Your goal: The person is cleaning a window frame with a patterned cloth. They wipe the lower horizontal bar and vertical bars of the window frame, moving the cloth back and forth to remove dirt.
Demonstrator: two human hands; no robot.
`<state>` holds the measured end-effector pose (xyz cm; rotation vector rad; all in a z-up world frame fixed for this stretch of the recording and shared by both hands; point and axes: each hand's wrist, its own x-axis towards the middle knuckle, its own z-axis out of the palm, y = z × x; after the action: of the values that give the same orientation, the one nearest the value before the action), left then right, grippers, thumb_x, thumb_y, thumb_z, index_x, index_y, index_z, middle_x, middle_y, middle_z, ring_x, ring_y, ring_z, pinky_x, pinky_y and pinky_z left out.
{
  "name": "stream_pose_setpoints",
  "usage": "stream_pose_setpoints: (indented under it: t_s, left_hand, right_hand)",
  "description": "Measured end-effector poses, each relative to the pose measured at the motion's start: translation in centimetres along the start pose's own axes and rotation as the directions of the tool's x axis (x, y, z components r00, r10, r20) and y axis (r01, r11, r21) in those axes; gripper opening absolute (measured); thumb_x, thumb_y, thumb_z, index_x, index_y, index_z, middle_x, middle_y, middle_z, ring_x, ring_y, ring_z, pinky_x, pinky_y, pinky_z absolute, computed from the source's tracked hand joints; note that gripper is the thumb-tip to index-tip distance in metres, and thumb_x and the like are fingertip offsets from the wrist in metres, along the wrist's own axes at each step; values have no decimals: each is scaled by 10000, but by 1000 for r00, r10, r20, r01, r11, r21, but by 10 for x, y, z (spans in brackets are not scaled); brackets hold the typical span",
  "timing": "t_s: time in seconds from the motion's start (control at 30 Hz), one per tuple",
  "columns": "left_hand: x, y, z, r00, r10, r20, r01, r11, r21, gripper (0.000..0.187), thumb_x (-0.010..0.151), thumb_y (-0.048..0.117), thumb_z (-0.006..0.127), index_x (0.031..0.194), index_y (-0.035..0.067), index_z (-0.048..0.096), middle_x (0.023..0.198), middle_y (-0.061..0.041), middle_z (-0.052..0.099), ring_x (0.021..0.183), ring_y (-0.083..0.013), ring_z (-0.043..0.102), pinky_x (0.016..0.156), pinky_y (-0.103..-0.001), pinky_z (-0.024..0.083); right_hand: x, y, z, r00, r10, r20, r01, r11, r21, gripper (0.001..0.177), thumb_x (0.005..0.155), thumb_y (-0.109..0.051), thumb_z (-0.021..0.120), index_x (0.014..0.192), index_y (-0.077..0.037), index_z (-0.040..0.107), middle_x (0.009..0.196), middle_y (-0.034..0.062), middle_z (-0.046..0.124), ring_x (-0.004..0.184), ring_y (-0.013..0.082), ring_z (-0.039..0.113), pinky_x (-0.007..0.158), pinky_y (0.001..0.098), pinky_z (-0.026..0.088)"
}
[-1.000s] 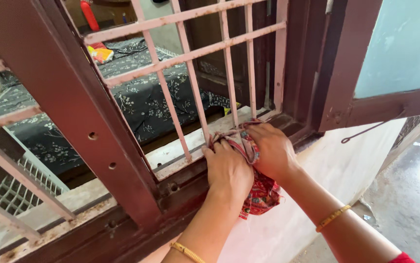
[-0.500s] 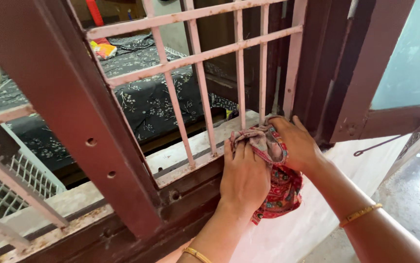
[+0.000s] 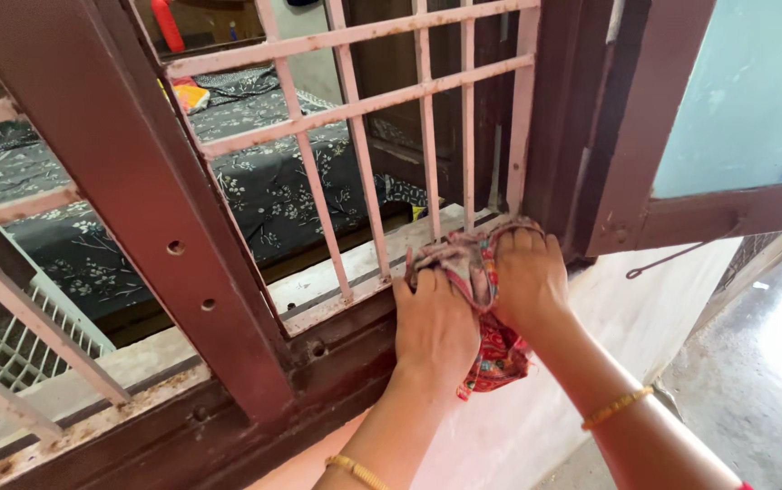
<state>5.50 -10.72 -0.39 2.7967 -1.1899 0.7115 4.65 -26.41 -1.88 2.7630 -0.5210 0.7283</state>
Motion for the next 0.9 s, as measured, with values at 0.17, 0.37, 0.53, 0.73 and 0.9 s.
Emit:
stream_pose_setpoints:
  t_s: [0.17,0.37,0.53,0.73,0.9]
  left_hand:
    - [-8,-3,13,994,18,-108,-19,1000,-11,490,884,283,572,1229,-53,666,1340,-236,571,1308,-390,437,1111,-641,250]
    - [-8,-2,19,968,-5,-250,-24,993,-114,486,901,248,553,1275,-51,635,1370,-227,566,1371,-388,408,1129,-665,231]
    - [-27,-18,5,990,-26,-136,8,991,-133,454,881,151,510,1256,-86,607,1401,-231,548,1379,-369,427,1175,-567,222]
    - [-77,-47,-12,981,-124,-151,115,991,-68,524,809,95,491,1280,-109,595,1315,-251,586,1335,-382,456,1200,-531,165]
    - [-116,-58,-29,977,-205,65,178,940,292,493,883,161,482,1276,-113,597,1357,-274,566,1294,-390,486,1204,-528,128]
  right_hand:
    - [-2,6,3,996,-41,-80,44,998,39,544,650,-191,776,1131,7,619,1172,195,627,1148,346,592,1037,428,441]
    - [13,14,21,981,-56,-184,81,988,130,544,622,-131,766,1125,22,625,1213,196,618,1208,381,556,993,414,462]
    - [-6,-10,6,962,-66,-267,132,962,241,552,648,-173,779,1127,44,613,1159,222,600,1149,395,552,1018,460,426]
    - [-43,-78,-32,979,-65,-196,124,943,307,563,632,-147,754,1147,7,587,1169,200,579,1181,372,539,1082,450,381]
    - [-64,-136,-69,992,-111,-61,122,961,247,562,683,-99,721,1205,19,548,1164,209,566,1190,371,509,1173,504,282]
